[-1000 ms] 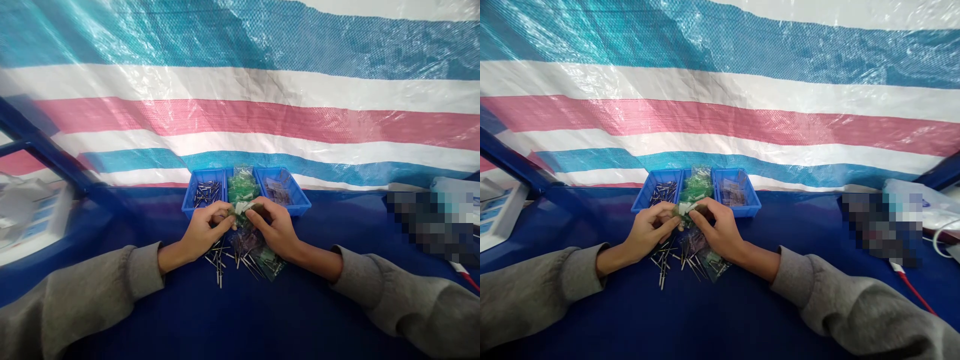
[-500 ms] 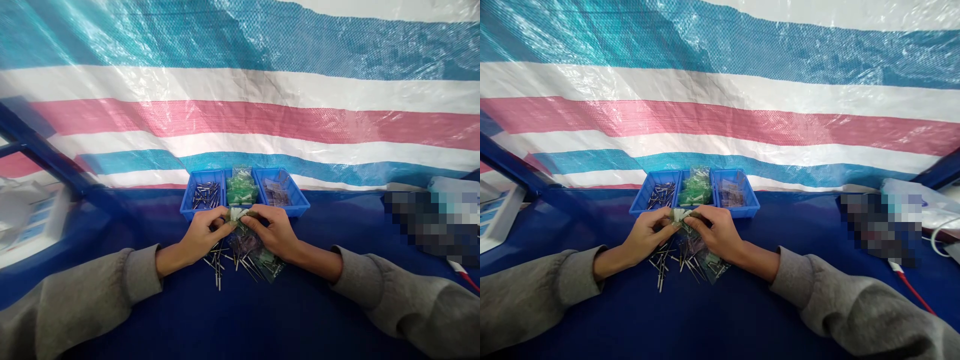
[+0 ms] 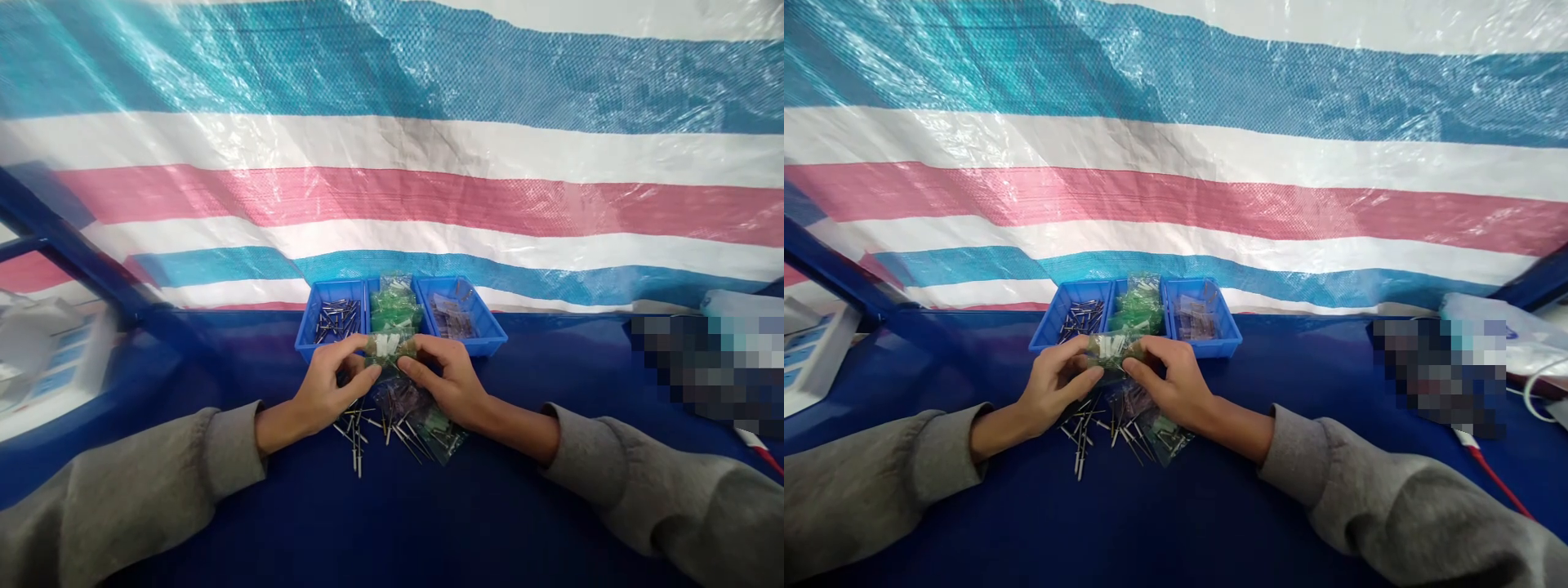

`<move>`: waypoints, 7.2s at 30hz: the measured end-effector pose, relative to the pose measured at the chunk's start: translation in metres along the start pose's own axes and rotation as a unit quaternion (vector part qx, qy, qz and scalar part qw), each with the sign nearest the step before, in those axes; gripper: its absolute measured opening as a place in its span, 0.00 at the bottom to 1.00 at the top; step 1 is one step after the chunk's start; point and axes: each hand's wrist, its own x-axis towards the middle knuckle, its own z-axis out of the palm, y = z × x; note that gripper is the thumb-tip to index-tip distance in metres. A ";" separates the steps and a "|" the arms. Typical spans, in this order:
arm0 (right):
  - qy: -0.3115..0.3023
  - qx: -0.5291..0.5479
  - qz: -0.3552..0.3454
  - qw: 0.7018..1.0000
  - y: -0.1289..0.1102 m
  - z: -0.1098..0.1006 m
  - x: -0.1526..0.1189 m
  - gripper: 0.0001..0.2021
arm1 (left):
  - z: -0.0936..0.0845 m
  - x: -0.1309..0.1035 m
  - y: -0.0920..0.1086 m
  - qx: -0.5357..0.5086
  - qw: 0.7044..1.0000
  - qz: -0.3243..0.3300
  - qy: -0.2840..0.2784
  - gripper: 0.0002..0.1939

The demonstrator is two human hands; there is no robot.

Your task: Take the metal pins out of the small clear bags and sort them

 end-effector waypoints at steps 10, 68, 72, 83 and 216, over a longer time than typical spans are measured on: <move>-0.016 -0.022 -0.054 0.998 -0.001 -0.001 -0.001 0.14 | 0.001 0.001 -0.002 0.052 0.998 -0.023 0.017 0.14; 0.008 -0.007 -0.019 1.000 0.003 0.003 -0.001 0.08 | 0.003 0.001 -0.008 0.111 0.993 0.001 0.041 0.18; -0.006 -0.012 -0.029 0.999 0.001 0.003 0.000 0.04 | 0.002 0.000 -0.009 0.085 0.994 -0.007 0.065 0.15; 0.004 0.032 -0.005 0.999 0.001 0.003 0.000 0.06 | 0.002 0.001 -0.009 0.109 0.994 0.009 0.026 0.14; 0.200 -0.184 -0.073 0.959 -0.010 -0.029 0.036 0.04 | 0.000 -0.007 -0.014 -0.058 0.987 0.060 0.138 0.16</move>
